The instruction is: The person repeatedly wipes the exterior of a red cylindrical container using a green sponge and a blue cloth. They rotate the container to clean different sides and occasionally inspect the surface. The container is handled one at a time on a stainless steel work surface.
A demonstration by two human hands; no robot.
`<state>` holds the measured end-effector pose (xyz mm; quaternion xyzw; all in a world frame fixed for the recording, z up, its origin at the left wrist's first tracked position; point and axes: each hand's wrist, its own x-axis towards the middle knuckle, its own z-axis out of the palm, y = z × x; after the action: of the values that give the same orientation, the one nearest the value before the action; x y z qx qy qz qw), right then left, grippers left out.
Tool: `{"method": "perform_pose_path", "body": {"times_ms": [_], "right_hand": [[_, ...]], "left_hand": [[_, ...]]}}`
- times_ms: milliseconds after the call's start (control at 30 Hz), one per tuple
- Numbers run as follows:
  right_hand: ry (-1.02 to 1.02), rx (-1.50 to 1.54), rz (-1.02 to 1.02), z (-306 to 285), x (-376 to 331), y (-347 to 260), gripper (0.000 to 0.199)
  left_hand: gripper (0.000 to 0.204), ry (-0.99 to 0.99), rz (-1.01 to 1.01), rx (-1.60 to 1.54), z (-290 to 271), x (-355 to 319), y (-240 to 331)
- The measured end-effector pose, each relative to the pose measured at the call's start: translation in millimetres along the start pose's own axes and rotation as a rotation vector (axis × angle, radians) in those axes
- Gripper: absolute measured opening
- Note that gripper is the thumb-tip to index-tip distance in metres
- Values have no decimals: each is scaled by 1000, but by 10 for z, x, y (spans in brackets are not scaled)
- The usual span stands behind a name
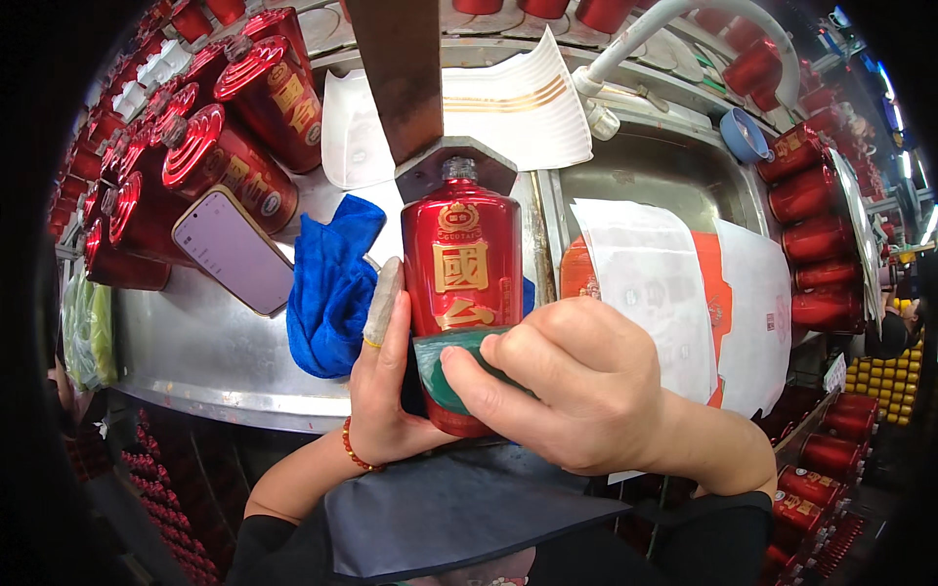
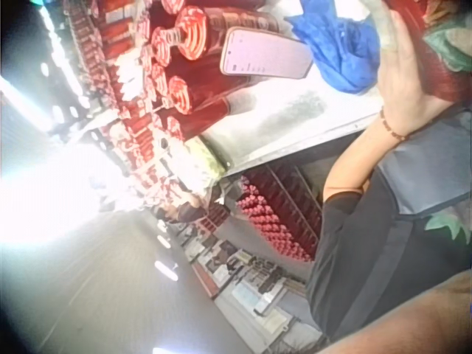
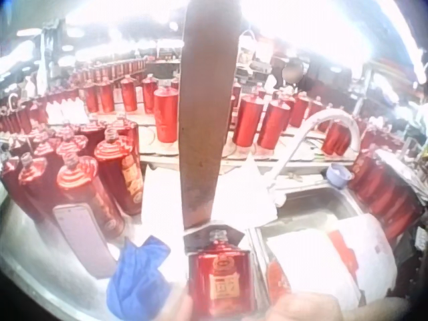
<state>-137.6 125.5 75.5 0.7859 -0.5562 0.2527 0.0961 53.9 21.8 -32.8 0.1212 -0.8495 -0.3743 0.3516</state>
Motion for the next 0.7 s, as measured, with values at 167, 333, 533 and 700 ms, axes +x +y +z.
{"method": "perform_pose_path", "body": {"times_ms": [167,333,533,700], "right_hand": [[-4,-58,-4,-14,27,19,37],[-32,-47,48,-54,62,90,34],[-18,114,231,-73,212,384,30],[-77,174,211,-153,251,273,25]], "left_hand": [[132,-3,-7,5,2,-1,8],[128,-6,-6,0,-11,13,11],[114,2,-16,23,-30,24,28],[116,-26,-39,29,-33,-8,40]]}}
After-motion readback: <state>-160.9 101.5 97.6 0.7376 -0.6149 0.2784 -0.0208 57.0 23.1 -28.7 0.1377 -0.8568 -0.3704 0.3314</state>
